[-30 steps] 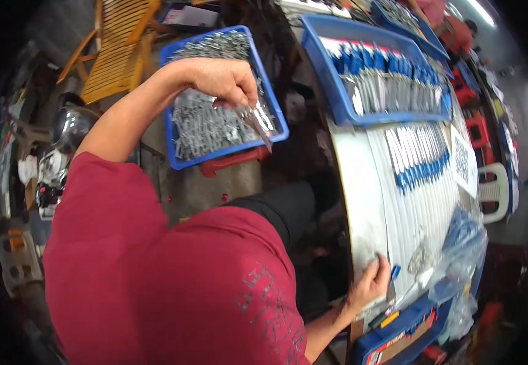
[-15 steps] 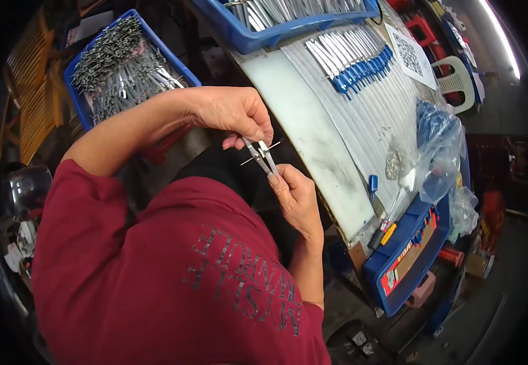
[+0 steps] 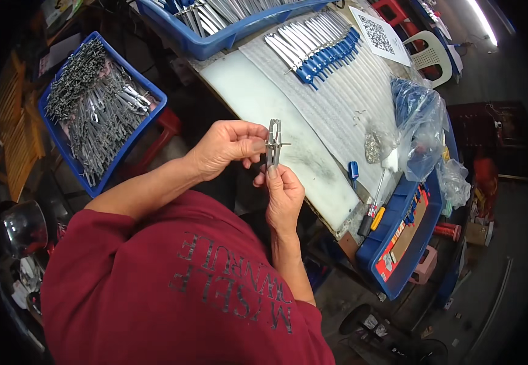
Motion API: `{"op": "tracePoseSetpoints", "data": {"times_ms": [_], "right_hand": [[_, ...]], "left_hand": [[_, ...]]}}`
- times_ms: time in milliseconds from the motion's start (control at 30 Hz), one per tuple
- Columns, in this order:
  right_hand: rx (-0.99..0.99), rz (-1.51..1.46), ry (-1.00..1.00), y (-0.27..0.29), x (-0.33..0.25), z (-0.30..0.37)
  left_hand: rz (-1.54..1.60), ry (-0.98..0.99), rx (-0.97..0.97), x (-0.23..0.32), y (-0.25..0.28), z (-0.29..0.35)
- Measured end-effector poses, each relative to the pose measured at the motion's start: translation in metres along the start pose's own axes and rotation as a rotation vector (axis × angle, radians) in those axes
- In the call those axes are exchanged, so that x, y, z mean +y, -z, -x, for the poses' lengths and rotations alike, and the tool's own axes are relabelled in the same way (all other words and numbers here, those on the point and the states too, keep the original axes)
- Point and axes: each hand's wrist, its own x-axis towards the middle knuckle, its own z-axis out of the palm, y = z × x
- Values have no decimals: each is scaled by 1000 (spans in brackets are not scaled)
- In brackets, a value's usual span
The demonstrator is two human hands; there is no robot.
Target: Assembling blue-handled components by inserting metal plungers into plastic barrels and placing them on a tray.
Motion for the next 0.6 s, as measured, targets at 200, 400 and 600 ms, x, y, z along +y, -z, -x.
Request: {"op": "tracePoseSetpoints", "data": {"times_ms": [200,400,600], "right_hand": [[56,20,49,-8,-3,3],[58,184,53,-5,-7,6],[14,191,65,-4,-9,7]], "left_hand": [[103,-36,-26,-10,-16,2],[11,-80,-22,-9,-16,3],[-13,-65,-70,-1,-18,3]]}}
